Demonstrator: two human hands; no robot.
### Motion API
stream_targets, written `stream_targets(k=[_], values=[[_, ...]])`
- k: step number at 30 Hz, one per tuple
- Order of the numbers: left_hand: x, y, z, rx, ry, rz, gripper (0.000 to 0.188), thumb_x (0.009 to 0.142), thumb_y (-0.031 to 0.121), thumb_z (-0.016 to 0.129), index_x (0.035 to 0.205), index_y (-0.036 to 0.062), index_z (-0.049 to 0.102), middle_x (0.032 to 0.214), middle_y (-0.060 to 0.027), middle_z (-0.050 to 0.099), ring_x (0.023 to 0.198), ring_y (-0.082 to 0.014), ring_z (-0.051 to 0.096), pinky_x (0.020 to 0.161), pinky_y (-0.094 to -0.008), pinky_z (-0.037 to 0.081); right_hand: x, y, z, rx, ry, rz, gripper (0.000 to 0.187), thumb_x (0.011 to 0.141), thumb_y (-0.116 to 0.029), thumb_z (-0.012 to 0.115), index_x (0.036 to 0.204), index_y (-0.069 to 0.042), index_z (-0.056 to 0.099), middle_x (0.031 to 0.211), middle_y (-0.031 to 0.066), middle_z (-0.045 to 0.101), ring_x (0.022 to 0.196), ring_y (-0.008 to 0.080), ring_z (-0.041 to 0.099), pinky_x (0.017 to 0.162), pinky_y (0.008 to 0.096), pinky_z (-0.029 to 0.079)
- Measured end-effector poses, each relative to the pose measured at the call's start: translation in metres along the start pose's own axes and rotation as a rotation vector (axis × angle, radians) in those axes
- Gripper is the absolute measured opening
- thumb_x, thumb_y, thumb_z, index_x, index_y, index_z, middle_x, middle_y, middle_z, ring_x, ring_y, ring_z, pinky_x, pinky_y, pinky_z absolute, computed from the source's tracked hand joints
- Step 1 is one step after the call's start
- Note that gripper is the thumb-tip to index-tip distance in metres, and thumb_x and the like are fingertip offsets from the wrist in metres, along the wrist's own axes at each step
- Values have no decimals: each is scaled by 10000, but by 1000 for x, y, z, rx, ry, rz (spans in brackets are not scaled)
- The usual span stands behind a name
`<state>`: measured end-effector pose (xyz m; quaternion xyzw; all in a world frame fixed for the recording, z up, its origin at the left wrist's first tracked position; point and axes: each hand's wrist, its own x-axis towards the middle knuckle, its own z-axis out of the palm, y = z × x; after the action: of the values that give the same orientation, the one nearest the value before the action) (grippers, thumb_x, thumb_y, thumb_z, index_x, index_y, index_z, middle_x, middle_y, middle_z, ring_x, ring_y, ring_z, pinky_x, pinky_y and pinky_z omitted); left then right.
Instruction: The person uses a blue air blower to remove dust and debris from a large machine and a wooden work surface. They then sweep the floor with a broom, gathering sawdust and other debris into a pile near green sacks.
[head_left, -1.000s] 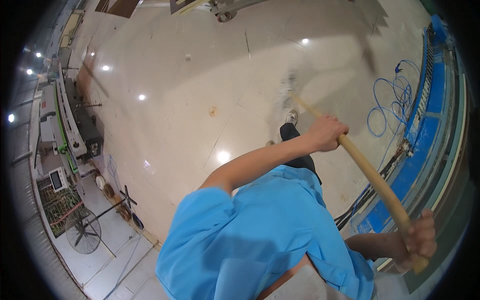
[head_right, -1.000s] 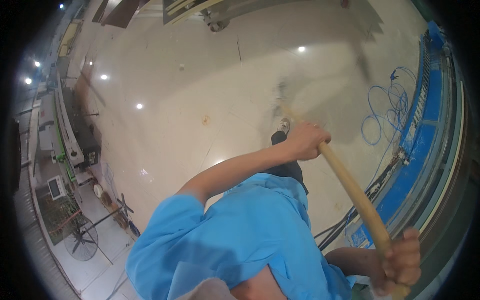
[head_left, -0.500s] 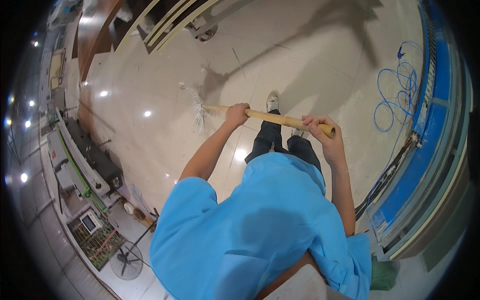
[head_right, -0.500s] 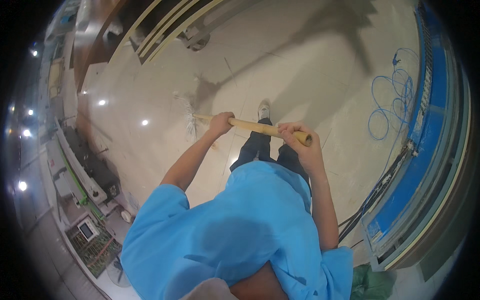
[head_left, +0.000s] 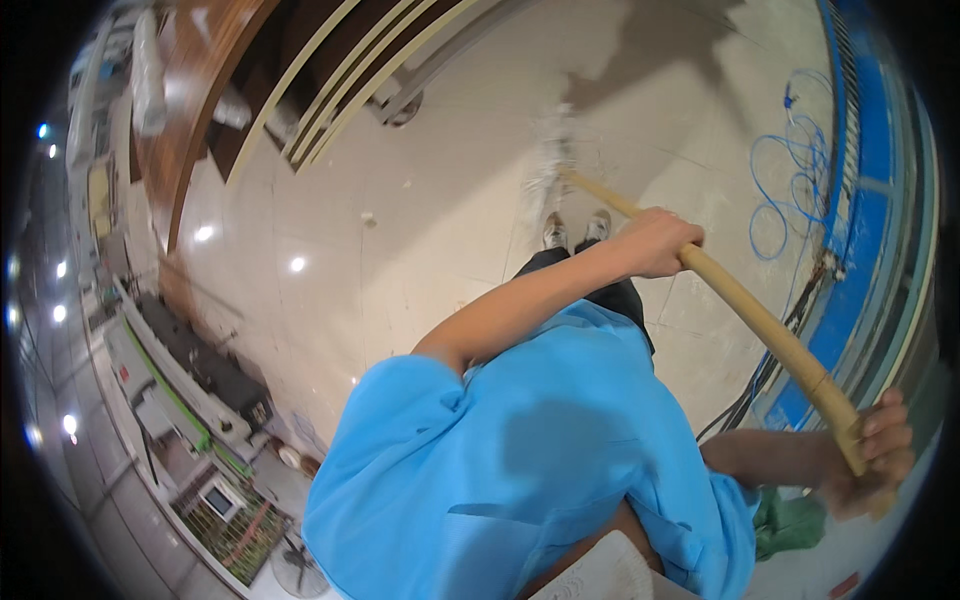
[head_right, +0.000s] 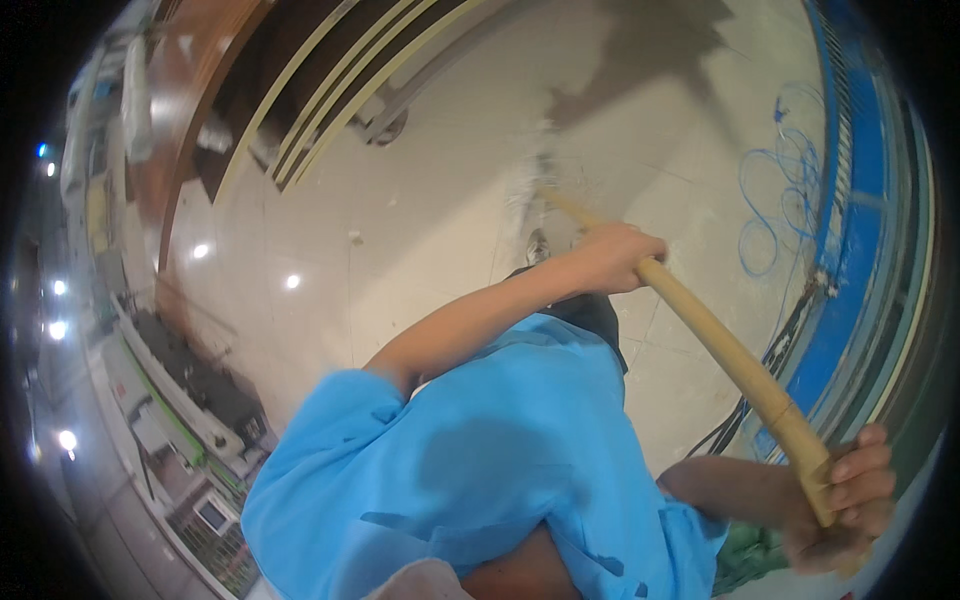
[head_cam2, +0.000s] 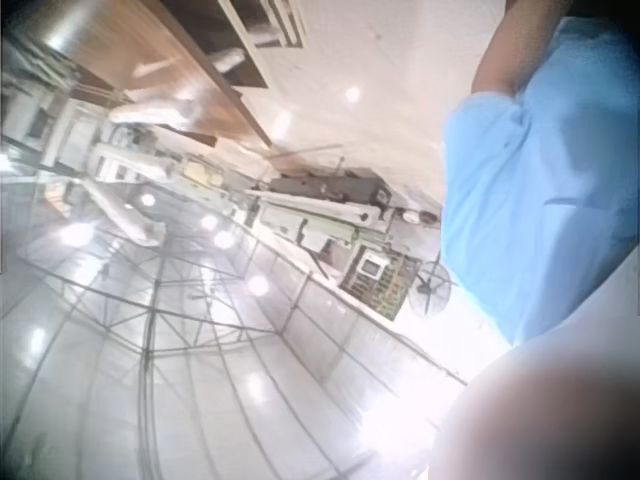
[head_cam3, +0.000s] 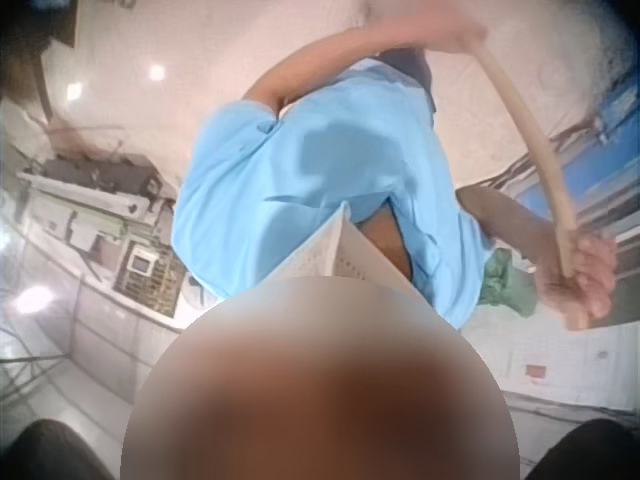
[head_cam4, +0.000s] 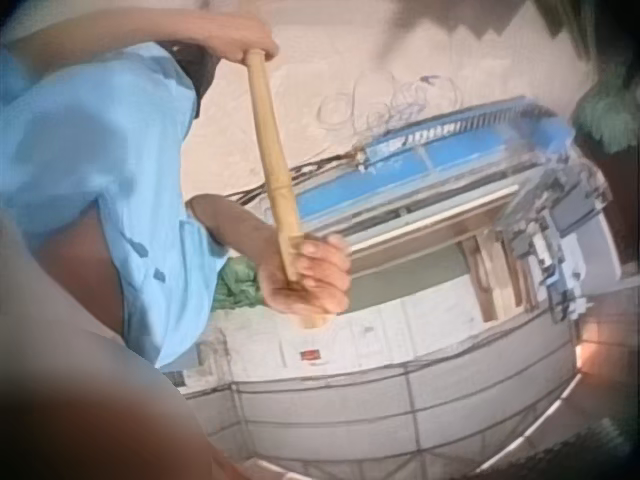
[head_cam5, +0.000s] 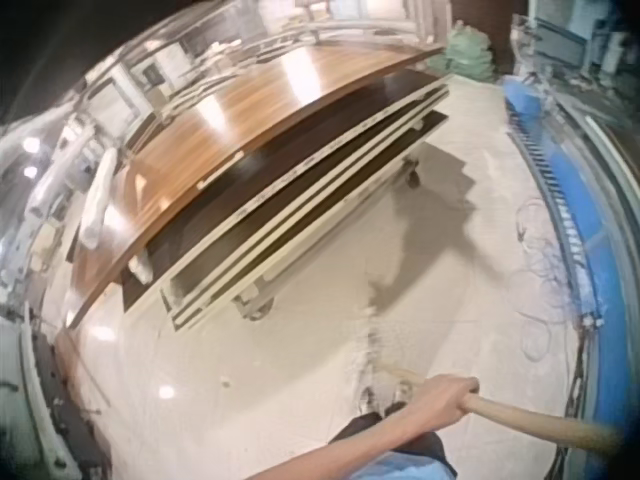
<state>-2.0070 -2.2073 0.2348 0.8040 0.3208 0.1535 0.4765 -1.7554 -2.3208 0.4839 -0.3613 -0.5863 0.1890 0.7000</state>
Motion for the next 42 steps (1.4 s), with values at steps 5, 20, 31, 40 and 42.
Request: stream_targets(k=[5,20,31,40,42], values=[[-31,-97,-52,235,96,-240,266,723,167,716,985,158,671,874,-111,681,859,-344,644,735,-452,488,-1,112,61,135,37,521,225,868,-166,555,857,29,668,991,174,642,942,282,626,887,415,484],[247,-18,-3,63,-243,40,193,762,183,656,950,140,645,857,-121,676,885,-346,640,762,-474,486,102,98,-17,-298,-381,-31,143,778,-107,700,775,-69,562,755,113,652,659,196,643,647,408,513],[326,-221,-162,367,-139,-273,228,786,184,648,1005,137,689,959,-129,693,970,-350,637,833,-460,494,126,339,18,55,158,917,85,816,-3,682,877,-31,631,990,95,680,980,177,623,877,323,485],[559,-144,-26,-84,-307,49,341,808,83,618,1143,147,623,1111,-131,656,1073,-319,612,895,-411,481,301,320,-11,-538,310,508,201,843,-156,689,774,-3,578,835,113,649,810,241,643,679,334,508],[598,-82,-35,-16,-523,164,266,781,177,652,1047,168,635,1017,-104,684,1001,-333,638,843,-446,494,330,317,-11,-673,197,402,160,823,-140,674,751,-30,584,781,97,645,736,213,642,643,308,501]])
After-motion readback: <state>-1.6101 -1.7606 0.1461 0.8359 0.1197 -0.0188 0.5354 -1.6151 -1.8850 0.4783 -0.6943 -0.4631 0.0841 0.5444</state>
